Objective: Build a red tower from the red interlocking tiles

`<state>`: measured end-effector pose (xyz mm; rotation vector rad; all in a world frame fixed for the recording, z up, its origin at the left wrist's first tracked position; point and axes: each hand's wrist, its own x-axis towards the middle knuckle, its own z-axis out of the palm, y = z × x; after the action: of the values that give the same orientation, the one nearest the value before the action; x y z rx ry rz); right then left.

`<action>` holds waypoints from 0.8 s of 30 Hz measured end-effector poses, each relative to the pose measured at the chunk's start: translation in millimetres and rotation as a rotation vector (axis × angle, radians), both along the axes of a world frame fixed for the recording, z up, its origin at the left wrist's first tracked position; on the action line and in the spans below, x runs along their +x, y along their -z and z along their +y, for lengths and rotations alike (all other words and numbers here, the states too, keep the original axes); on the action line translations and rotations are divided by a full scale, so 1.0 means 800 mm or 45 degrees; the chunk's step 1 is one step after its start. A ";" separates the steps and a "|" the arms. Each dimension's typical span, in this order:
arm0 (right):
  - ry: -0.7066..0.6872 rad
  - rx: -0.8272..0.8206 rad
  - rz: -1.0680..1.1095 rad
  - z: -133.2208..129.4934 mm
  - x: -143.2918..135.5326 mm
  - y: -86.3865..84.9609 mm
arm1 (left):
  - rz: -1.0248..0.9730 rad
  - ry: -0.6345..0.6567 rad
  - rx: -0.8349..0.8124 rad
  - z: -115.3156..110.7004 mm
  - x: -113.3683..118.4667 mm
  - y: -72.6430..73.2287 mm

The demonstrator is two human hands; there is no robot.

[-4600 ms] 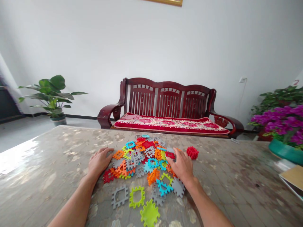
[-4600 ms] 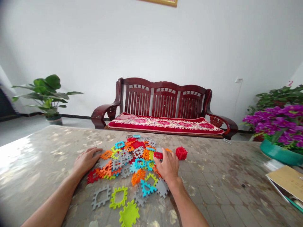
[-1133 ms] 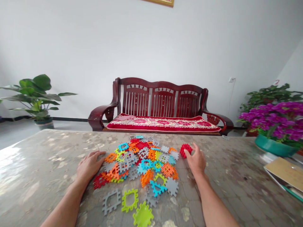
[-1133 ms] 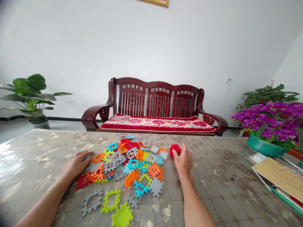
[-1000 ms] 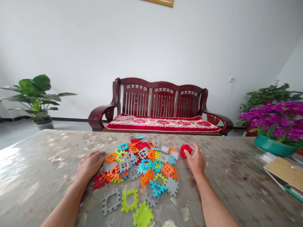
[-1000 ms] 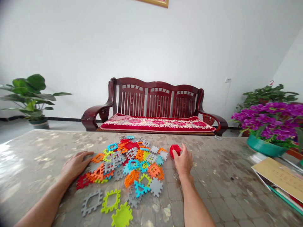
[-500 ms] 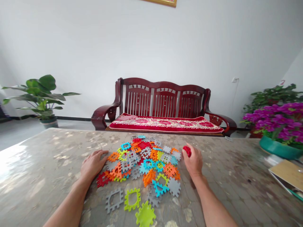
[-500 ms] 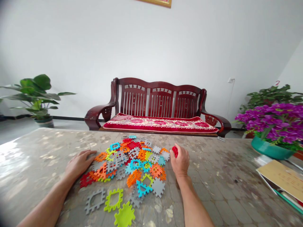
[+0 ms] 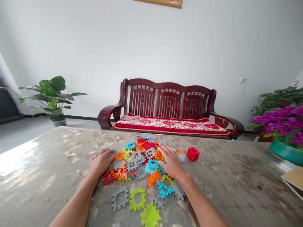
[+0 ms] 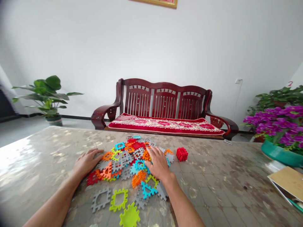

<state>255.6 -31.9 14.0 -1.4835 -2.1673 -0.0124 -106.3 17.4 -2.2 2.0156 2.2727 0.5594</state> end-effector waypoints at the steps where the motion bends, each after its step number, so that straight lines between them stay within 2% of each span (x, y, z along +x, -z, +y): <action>1: -0.028 -0.018 -0.026 0.000 -0.002 0.000 | -0.001 0.000 -0.007 -0.001 0.001 -0.001; 4: -0.041 -0.036 -0.043 -0.004 -0.001 -0.001 | 0.005 -0.005 -0.018 -0.003 0.003 -0.004; 11: 0.161 0.039 -0.026 -0.015 0.018 -0.006 | 0.005 0.002 -0.008 -0.004 0.005 -0.004; 13: 0.160 0.067 0.038 -0.018 0.015 -0.010 | 0.011 0.008 0.003 -0.004 0.005 -0.003; 17: -0.117 0.042 0.218 -0.028 -0.007 -0.019 | 0.020 0.011 -0.013 -0.004 0.005 -0.003; 20: -0.308 -0.034 0.213 -0.034 -0.027 -0.020 | 0.013 0.009 -0.013 -0.004 0.006 -0.003; 24: -0.352 -0.016 0.090 -0.035 -0.038 -0.015 | 0.016 0.014 -0.005 -0.004 0.005 -0.002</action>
<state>225.1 -59.8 25.8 -1.1610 -2.2986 0.1471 -102.4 14.0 -1.0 2.0347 2.2665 0.5429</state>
